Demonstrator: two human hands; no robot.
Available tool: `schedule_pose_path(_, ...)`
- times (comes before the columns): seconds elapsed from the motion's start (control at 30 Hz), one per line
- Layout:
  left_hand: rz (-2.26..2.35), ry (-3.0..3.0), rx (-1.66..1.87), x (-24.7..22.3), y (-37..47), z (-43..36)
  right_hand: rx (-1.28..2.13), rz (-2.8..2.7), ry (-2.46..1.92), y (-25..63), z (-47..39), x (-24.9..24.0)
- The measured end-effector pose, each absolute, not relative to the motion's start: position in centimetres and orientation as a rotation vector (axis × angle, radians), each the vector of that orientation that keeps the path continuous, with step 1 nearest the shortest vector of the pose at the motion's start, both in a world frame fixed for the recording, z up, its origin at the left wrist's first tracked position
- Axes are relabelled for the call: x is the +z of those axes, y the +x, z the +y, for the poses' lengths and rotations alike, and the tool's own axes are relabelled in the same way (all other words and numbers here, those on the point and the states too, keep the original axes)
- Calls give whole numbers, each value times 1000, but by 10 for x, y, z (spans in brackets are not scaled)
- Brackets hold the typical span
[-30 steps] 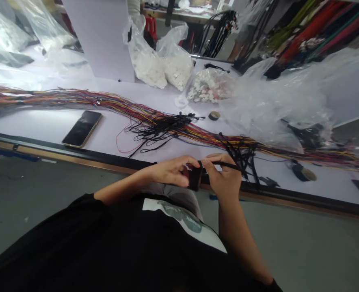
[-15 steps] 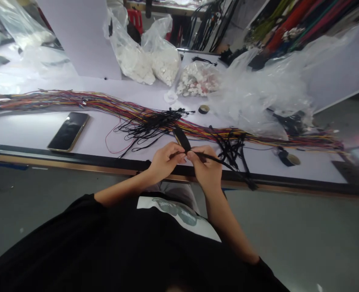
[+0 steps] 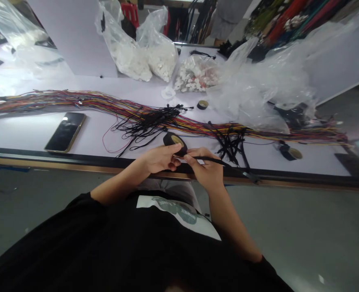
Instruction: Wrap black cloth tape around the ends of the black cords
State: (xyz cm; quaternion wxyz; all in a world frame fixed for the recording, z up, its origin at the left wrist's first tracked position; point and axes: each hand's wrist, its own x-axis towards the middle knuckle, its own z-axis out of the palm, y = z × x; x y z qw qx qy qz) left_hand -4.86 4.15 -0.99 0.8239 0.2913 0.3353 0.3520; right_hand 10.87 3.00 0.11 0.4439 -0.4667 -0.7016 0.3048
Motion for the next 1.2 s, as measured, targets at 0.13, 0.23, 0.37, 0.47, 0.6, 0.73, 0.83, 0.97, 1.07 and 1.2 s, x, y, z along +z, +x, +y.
schedule_pose_path(0.13, 841, 803, 977, -5, -45, 32, 779, -1674, -1216, 108, 28, 1)
schedule_pose_path(0.23, 987, 1210, 1123, 2, -46, 20, 884, -1531, -1242, 109, 31, -1)
schedule_pose_path(0.37, 889, 1805, 1110, 2, -52, 10, 1068, -1340, -1260, 114, 35, -4)
schedule_pose_path(0.47, 856, 1908, 1074, -3, -54, 11, 1232, -1315, -1211, 115, 34, -2)
schedule_pose_path(0.6, 1111, 1840, 1121, -5, -50, 17, 1189, -1456, -1071, 113, 31, 2)
schedule_pose_path(0.73, 1251, 1982, 1047, -2, -44, 20, 1014, -1461, -1046, 107, 30, -3)
schedule_pose_path(0.83, 1420, 2154, 1015, -1, -43, 21, 1017, -1361, -1037, 98, 29, -9)
schedule_pose_path(0.97, 1580, 2369, 1075, -4, -44, 24, 1040, -1277, -1040, 87, 30, -11)
schedule_pose_path(1.07, 1514, 2427, 1168, -6, -47, 28, 1076, -1309, -1088, 88, 33, -5)
schedule_pose_path(1.2, 1436, 2173, 1204, -3, -52, 31, 916, -1724, -1165, 98, 33, 5)
